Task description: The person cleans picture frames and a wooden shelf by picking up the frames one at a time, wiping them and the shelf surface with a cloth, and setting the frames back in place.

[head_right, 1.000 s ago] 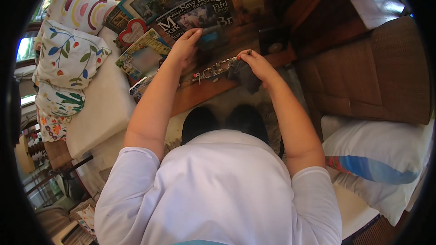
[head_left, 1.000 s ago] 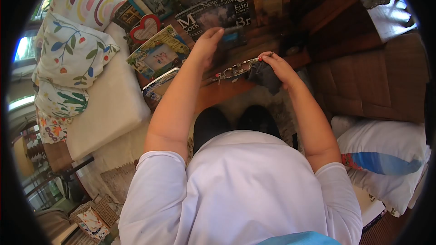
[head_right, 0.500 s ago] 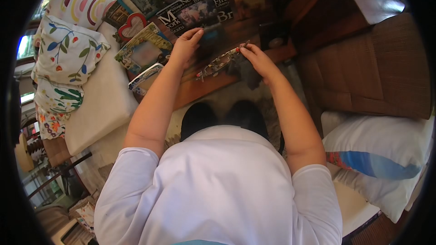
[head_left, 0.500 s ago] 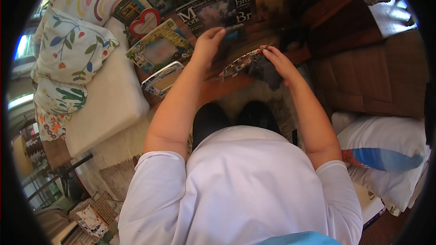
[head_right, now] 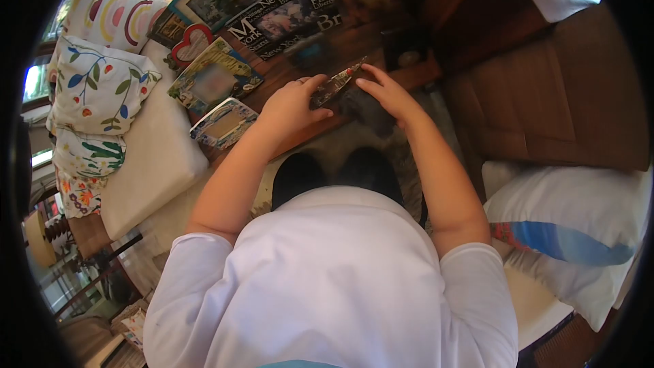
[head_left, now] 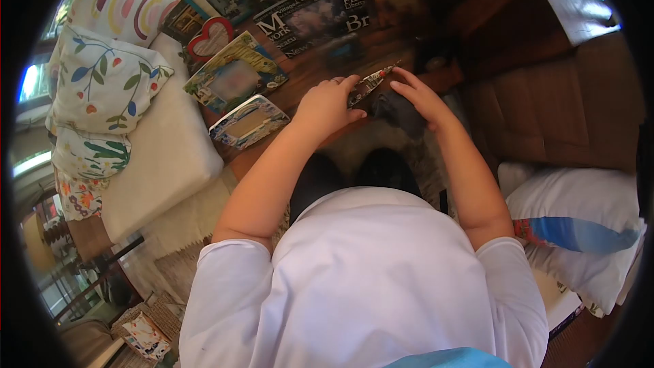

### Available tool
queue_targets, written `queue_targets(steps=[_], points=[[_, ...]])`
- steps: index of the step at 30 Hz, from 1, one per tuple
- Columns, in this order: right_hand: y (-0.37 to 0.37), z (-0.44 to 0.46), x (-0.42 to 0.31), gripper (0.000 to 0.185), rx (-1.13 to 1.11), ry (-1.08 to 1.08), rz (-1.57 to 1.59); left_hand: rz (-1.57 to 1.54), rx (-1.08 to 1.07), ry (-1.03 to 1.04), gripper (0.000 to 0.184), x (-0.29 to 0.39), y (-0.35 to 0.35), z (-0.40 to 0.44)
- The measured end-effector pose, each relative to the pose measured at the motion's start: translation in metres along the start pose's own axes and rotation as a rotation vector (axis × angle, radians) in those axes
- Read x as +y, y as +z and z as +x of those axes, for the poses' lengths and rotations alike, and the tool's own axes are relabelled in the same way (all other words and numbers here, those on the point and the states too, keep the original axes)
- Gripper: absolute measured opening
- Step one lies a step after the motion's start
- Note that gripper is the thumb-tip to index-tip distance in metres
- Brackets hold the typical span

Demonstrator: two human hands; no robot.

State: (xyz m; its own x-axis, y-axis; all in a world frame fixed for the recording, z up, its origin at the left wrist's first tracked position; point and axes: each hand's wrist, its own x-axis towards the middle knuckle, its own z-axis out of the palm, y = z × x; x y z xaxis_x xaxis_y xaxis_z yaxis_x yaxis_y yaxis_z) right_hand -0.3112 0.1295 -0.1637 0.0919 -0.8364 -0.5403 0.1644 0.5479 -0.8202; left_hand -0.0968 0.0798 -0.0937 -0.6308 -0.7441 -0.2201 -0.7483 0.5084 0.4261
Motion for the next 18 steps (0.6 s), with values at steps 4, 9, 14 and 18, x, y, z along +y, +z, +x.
queue_targets(steps=[4, 9, 14, 18], points=[[-0.016, -0.039, 0.007, 0.052, -0.002, -0.015, 0.048, 0.086, -0.078, -0.027, 0.050, 0.007, 0.009, 0.013], [-0.031, -0.072, 0.027, 0.046, 0.020, 0.034, 0.081, 0.154, -0.008, 0.087, 0.038, 0.001, 0.016, 0.017], [-0.039, -0.073, 0.044, 0.038, 0.046, 0.033, 0.096, 0.130, -0.019, 0.047, 0.044, 0.002, 0.014, 0.016], [-0.046, -0.066, 0.031, 0.030, 0.180, -0.214, 0.065, 0.152, -0.085, -0.017, 0.051, 0.007, 0.008, 0.017]])
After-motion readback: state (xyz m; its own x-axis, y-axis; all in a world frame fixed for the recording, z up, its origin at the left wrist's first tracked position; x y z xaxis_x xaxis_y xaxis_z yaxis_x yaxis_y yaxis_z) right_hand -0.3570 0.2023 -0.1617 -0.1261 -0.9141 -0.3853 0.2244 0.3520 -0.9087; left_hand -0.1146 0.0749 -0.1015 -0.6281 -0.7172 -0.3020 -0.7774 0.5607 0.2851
